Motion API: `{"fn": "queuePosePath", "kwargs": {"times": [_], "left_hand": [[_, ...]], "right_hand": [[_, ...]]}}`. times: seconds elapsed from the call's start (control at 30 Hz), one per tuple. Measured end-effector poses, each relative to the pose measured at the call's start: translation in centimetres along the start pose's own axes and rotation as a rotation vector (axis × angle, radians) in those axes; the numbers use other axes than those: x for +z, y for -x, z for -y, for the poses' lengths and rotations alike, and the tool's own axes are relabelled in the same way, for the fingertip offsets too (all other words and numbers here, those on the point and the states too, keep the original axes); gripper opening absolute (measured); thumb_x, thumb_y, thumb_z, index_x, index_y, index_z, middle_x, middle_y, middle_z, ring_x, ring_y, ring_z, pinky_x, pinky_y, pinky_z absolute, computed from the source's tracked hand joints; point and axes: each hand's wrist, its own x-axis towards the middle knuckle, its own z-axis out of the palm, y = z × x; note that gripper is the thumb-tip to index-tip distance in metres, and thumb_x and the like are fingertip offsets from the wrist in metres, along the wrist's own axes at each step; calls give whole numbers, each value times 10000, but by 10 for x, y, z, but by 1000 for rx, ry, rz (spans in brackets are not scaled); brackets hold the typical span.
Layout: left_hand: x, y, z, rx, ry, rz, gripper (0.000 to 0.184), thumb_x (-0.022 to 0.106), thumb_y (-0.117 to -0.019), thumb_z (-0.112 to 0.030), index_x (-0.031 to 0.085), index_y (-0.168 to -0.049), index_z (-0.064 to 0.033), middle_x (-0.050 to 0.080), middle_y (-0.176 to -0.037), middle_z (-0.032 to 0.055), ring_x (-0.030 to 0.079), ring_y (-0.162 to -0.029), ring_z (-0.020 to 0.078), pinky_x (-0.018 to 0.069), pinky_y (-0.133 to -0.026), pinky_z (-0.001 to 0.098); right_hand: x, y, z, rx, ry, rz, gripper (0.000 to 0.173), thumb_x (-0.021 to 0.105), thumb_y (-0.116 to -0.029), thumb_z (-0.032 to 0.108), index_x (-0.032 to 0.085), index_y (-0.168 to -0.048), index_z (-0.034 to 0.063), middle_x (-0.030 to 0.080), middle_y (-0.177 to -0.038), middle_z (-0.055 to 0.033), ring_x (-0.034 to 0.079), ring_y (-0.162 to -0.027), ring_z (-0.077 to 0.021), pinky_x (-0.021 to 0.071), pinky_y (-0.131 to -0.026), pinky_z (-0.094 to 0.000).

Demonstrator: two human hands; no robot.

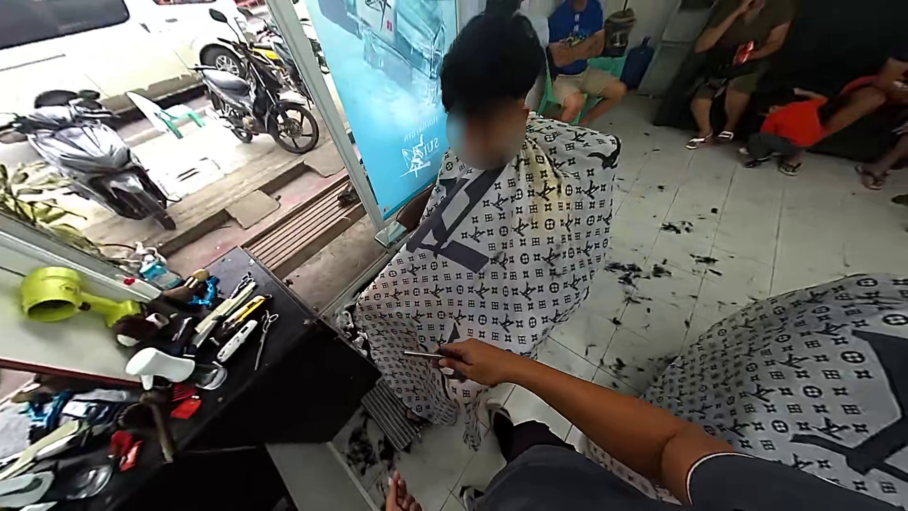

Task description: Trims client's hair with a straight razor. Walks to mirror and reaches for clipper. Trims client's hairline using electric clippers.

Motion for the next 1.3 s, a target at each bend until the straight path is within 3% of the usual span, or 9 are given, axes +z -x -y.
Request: {"fn": "queuePosePath", "kwargs": {"times": [0.13, 0.2, 0.27, 0.4, 0.63, 0.87, 1.0, 1.13, 1.3], "left_hand": [[83, 16, -36, 420, -312, -49, 337, 468, -1101, -276, 581, -1319, -44, 686, -979, -19, 498, -557, -34, 418, -479, 145], [146, 36, -62, 681, -547, 8, 435, 507, -1077, -268, 588, -1346, 65, 707, -1188, 126, 623, -850, 33, 497, -722, 221], [217, 62, -81, 898, -717, 113, 419, 518, -1065, -247, 631, -1287, 90, 713, -1212, 184, 690, -1056, 129, 544, -928, 310], [348, 85, -64, 1146, -1010, 367, 322, 556, -1040, -254, 740, -1187, -33, 741, -1125, 76, 613, -752, 19, 510, -684, 212], [503, 79, -15, 1117, -1034, 655, 274, 599, -1032, -278, 772, -1154, -105, 736, -1194, 13, 550, -710, -52, 436, -613, 145], [572, 78, -35, 1126, -933, 693, 243, 664, -995, -258, 774, -1148, -104, 754, -974, -47, 489, -610, -98, 405, -560, 109], [599, 71, -59, 1145, -857, 733, 272, 689, -979, -225, 747, -1174, -44, 761, -967, -18, 578, -671, -74, 486, -620, 125], [616, 60, -97, 1223, -901, 693, 317, 700, -972, -248, 725, -1219, -51, 769, -937, -38, 537, -627, -77, 439, -577, 132], [612, 33, -190, 1358, -827, 368, 320, 639, -1017, -241, 670, -1197, 22, 733, -1017, 70, 651, -777, 38, 557, -740, 254]], "right_hand": [[-43, 25, -21, -71, 164, 46, 390, 414, -1115, 216, 588, -1381, -9, 689, -1170, -214, 676, -1070, -320, 497, -1019, -483], [-70, 39, -34, -96, 263, 71, 400, 407, -1117, 234, 590, -1401, 21, 663, -1259, -214, 635, -1192, -341, 456, -1072, -510], [-100, 55, -49, -110, 340, 95, 399, 395, -1120, 243, 583, -1414, 50, 661, -1286, -203, 629, -1220, -346, 458, -1069, -534], [-171, 91, -94, -68, 426, 134, 385, 383, -1117, 236, 588, -1397, 68, 662, -1216, -215, 652, -1128, -386, 499, -968, -578], [-302, 143, -147, -75, 450, 52, 360, 397, -1098, 185, 614, -1337, 25, 666, -1160, -216, 659, -1090, -377, 513, -943, -550], [-362, 135, -160, -164, 384, -126, 378, 400, -1108, 261, 641, -1289, 33, 693, -1078, -187, 691, -1004, -336, 543, -889, -519], [-374, 123, -156, -193, 325, -262, 376, 407, -1107, 263, 651, -1255, 18, 703, -1063, -162, 695, -964, -282, 556, -876, -468], [-384, 106, -145, -179, 289, -443, 344, 432, -1097, 245, 651, -1214, 7, 700, -952, -147, 688, -830, -247, 573, -780, -447], [-410, 97, -135, -127, 247, -612, 304, 456, -1087, 248, 621, -1200, 19, 615, -765, -78, 585, -609, -162, 536, -593, -375]]}}
